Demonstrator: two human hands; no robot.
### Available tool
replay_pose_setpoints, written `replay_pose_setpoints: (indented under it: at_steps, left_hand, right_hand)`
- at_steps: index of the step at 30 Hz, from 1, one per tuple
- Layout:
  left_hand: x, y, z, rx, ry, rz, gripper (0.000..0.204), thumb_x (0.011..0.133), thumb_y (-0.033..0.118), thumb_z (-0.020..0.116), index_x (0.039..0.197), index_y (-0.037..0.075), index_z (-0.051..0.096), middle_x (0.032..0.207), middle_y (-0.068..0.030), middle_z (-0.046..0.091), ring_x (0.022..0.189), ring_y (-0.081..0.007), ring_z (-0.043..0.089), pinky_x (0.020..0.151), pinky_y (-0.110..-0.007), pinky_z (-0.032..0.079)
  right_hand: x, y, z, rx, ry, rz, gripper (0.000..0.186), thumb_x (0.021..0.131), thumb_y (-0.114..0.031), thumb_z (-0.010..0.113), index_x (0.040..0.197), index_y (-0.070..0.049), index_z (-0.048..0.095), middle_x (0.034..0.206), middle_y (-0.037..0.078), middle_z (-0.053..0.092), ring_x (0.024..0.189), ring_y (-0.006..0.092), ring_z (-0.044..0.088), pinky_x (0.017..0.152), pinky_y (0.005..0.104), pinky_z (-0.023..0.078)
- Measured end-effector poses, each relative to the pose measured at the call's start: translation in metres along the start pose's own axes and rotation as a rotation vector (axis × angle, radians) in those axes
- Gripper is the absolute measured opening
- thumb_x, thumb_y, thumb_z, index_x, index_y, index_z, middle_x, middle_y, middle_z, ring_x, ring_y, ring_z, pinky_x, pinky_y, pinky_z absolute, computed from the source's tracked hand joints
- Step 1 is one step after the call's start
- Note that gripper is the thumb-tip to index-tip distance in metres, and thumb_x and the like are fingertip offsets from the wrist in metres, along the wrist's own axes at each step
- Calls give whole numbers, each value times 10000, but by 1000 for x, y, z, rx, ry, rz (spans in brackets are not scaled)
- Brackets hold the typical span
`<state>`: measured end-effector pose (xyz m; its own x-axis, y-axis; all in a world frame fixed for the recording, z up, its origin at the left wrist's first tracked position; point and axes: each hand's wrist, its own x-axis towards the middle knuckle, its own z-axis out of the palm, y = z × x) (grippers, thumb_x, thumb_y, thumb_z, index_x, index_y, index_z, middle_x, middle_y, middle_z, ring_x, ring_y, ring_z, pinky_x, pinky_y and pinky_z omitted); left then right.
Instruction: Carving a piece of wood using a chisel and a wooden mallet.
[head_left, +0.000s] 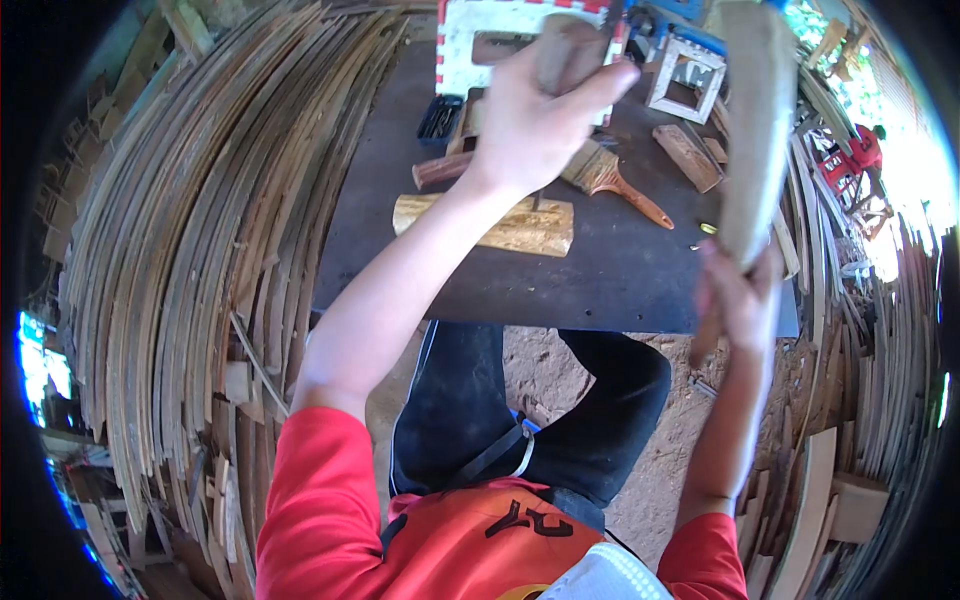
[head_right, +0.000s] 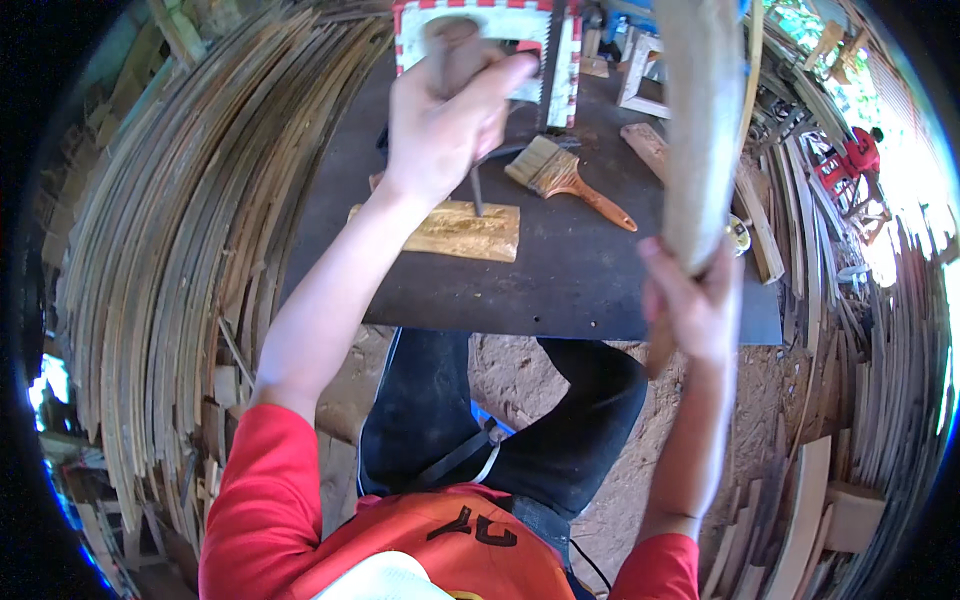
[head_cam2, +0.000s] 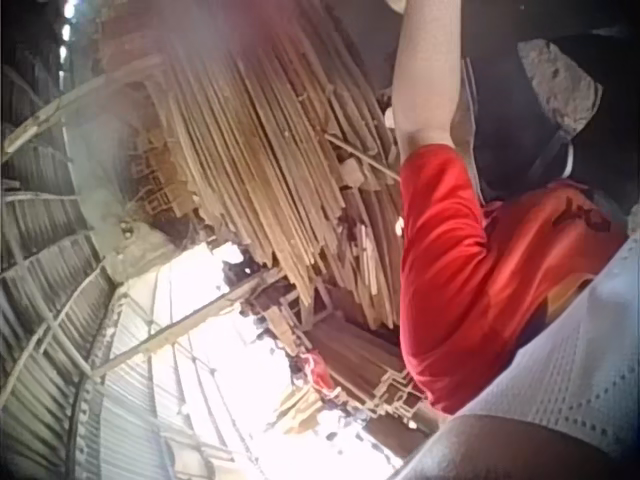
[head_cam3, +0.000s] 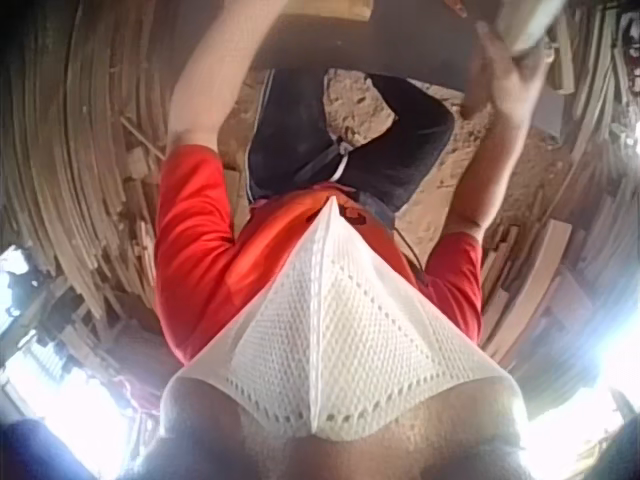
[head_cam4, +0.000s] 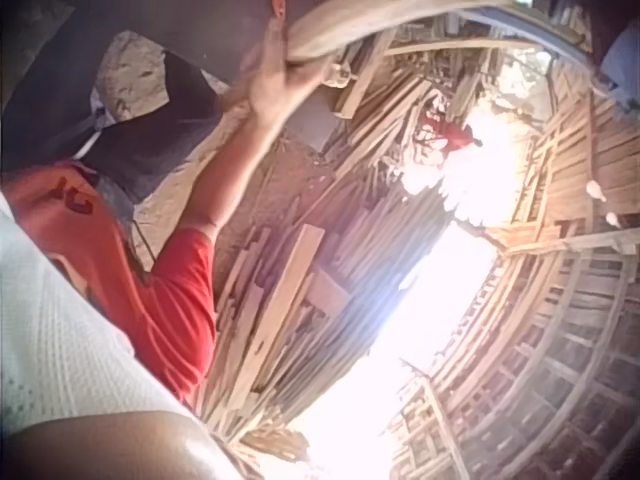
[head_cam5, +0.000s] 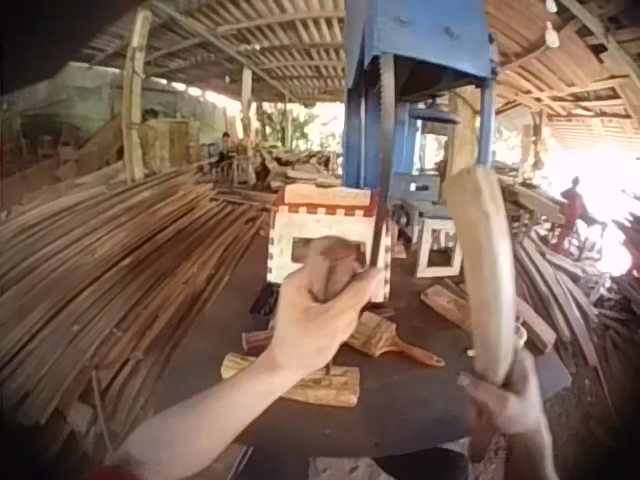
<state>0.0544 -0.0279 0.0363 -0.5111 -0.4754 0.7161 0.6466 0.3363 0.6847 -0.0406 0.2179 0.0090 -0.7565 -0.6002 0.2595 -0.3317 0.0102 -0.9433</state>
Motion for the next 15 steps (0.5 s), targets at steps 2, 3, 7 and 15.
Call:
replay_pose_setpoints:
  at_steps: [2, 3, 7, 15]
  left_hand:
    - [-11, 17, -6, -117, 64, -147, 152, 974, 94, 676, 854, 65, 587, 579, 67, 434, 457, -39, 433, 408, -229, 321]
    - [-16, 25, -11, -112, 82, -139, 158, 988, 116, 651, 859, 71, 572, 568, 62, 414, 438, -49, 402, 398, -236, 304]
    - [-29, 36, -27, -127, 184, -66, 205, 1016, 192, 609, 851, 101, 527, 550, 67, 367, 415, -64, 362, 383, -253, 289]
    - [-42, 42, -48, -72, 387, -44, 452, 1056, 286, 549, 657, 166, 373, 551, 63, 283, 443, -70, 231, 431, -256, 214]
  right_hand:
    - [-8, 30, 24, 226, -15, 21, 235, 904, -31, 705, 1061, 12, 536, 679, 40, 562, 428, 112, 523, 369, 265, 399]
    - [-11, 38, 34, 305, -43, 64, 282, 903, 5, 682, 1128, 19, 512, 723, 55, 566, 427, 122, 525, 368, 274, 409]
    - [-17, 62, 49, 557, -87, 151, 464, 912, -6, 656, 1329, 37, 458, 742, 57, 568, 434, 131, 535, 379, 276, 419]
    - [-10, 75, 38, 585, -82, 346, 446, 910, -65, 681, 1284, 60, 472, 700, 51, 541, 450, 129, 540, 407, 283, 448]
